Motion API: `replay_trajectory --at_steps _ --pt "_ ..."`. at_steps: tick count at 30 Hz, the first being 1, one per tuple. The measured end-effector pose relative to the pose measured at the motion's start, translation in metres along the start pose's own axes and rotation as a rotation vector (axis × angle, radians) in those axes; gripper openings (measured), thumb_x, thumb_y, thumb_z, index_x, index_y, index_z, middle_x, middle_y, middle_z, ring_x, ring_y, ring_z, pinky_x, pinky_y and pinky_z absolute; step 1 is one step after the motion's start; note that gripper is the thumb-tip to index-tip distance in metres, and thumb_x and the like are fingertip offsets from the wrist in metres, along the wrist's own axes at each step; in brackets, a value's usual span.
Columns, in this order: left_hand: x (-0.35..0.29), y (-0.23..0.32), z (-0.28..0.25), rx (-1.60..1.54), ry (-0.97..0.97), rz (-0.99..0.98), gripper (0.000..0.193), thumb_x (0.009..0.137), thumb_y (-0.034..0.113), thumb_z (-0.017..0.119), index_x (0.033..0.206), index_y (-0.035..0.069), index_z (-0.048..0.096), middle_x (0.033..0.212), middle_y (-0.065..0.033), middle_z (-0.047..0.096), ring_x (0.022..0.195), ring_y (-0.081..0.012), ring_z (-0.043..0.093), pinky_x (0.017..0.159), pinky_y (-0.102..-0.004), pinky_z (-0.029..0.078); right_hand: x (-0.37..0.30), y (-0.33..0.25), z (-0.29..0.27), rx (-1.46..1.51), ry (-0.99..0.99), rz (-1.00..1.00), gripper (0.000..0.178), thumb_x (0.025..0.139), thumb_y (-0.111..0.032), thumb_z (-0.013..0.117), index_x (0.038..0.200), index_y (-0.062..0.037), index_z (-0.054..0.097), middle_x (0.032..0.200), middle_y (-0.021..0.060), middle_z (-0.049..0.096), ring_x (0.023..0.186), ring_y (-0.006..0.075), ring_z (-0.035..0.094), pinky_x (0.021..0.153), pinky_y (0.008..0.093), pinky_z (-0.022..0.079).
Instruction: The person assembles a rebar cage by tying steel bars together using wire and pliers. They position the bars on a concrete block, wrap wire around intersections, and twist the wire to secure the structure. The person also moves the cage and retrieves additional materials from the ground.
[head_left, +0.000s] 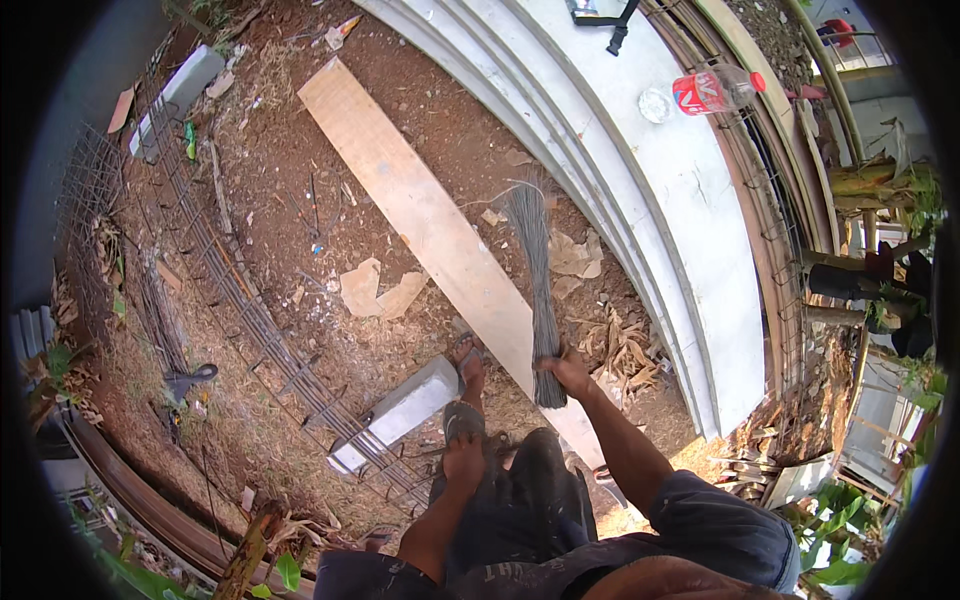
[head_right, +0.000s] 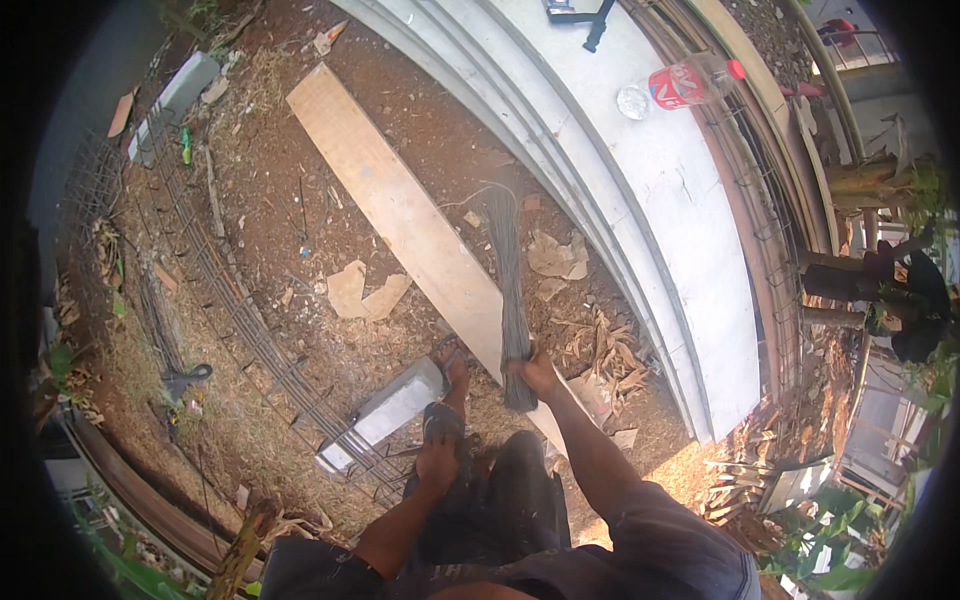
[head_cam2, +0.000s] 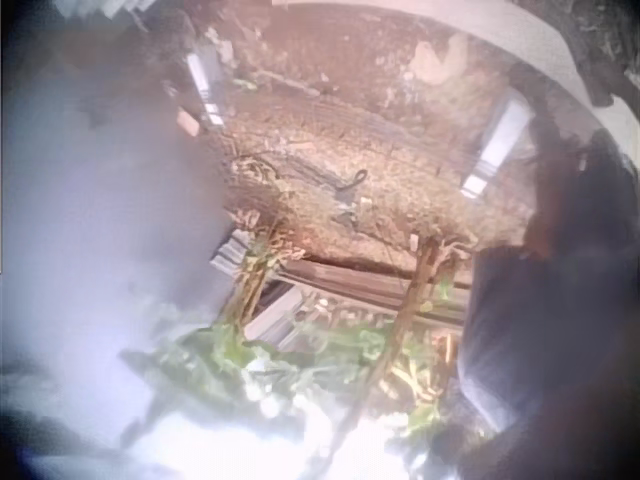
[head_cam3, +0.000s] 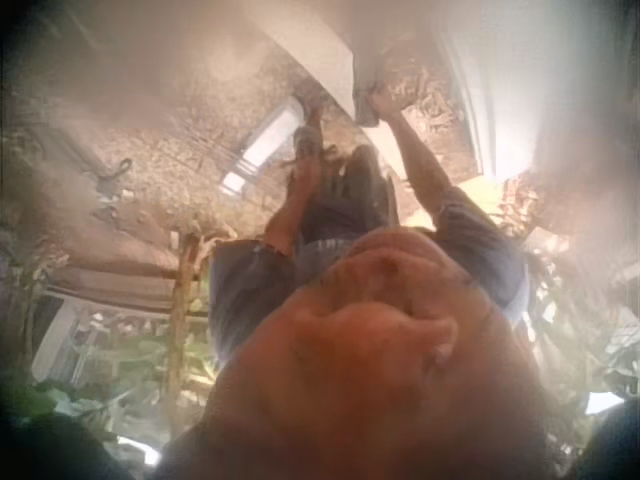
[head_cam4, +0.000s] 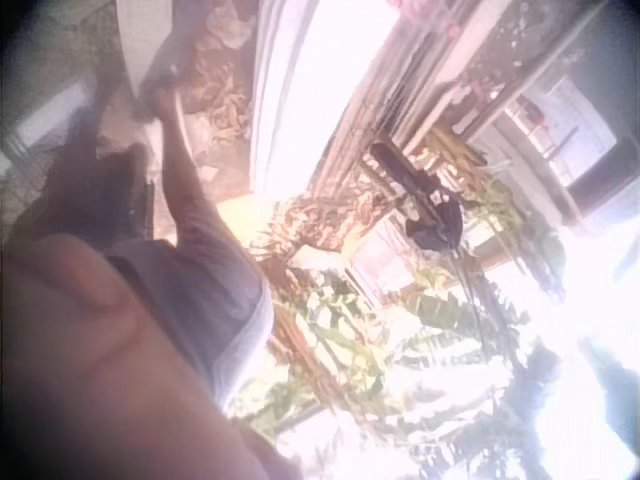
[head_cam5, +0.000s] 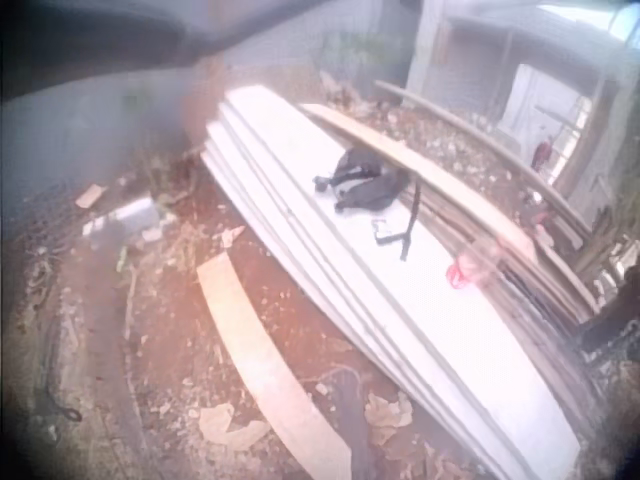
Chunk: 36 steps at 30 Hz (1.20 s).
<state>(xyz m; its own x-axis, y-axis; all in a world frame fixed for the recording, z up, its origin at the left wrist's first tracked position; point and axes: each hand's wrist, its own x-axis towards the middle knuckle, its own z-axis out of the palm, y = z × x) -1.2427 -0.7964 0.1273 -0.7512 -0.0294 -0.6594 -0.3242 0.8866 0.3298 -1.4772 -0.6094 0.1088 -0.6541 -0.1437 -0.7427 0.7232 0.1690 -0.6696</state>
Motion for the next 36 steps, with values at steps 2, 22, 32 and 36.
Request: replay_trajectory --at_steps 2,22,32,36 --pt "0.003 0.002 -0.006 0.042 -0.013 0.08 0.031 0.085 0.018 0.057 0.115 0.012 0.063 0.115 -0.0148 0.06 0.105 -0.0348 0.06 0.078 -0.0441 0.055 -0.077 0.023 -0.046 -0.131 -0.017 0.061 0.062 0.064 -0.011 0.074 0.117 0.0082 0.05 0.096 0.0137 0.064 0.085 0.0202 0.062 0.076 0.0345 0.052" --pt "-0.13 0.238 0.006 0.331 -0.09 0.761 0.034 0.079 0.026 0.063 0.111 0.02 0.069 0.096 -0.0176 0.07 0.089 -0.0371 0.067 0.078 -0.0496 0.051 -0.673 0.37 -0.068 0.051 0.576 0.459 0.058 0.059 -0.027 0.077 0.1 0.0124 0.065 0.092 0.0247 0.07 0.087 0.0363 0.069 0.077 0.0406 0.052" --pt "-0.221 0.391 0.114 0.656 -0.6 1.304 0.077 0.07 0.026 0.073 0.142 0.023 0.047 0.099 -0.019 0.068 0.095 -0.0377 0.065 0.082 -0.0474 0.051 -0.686 0.375 -0.081 0.284 0.647 0.423 0.059 0.06 -0.027 0.077 0.104 0.0118 0.064 0.096 0.0237 0.069 0.089 0.0352 0.069 0.079 0.0401 0.052" --pt "-0.183 0.403 0.15 0.589 -0.6 1.283 0.057 0.07 0.027 0.071 0.126 0.021 0.063 0.098 -0.0148 0.07 0.094 -0.0347 0.067 0.081 -0.0455 0.052 -0.687 0.363 -0.101 0.346 0.658 0.424 0.06 0.061 -0.026 0.077 0.105 0.0115 0.064 0.097 0.0233 0.069 0.09 0.0348 0.068 0.08 0.0399 0.052"
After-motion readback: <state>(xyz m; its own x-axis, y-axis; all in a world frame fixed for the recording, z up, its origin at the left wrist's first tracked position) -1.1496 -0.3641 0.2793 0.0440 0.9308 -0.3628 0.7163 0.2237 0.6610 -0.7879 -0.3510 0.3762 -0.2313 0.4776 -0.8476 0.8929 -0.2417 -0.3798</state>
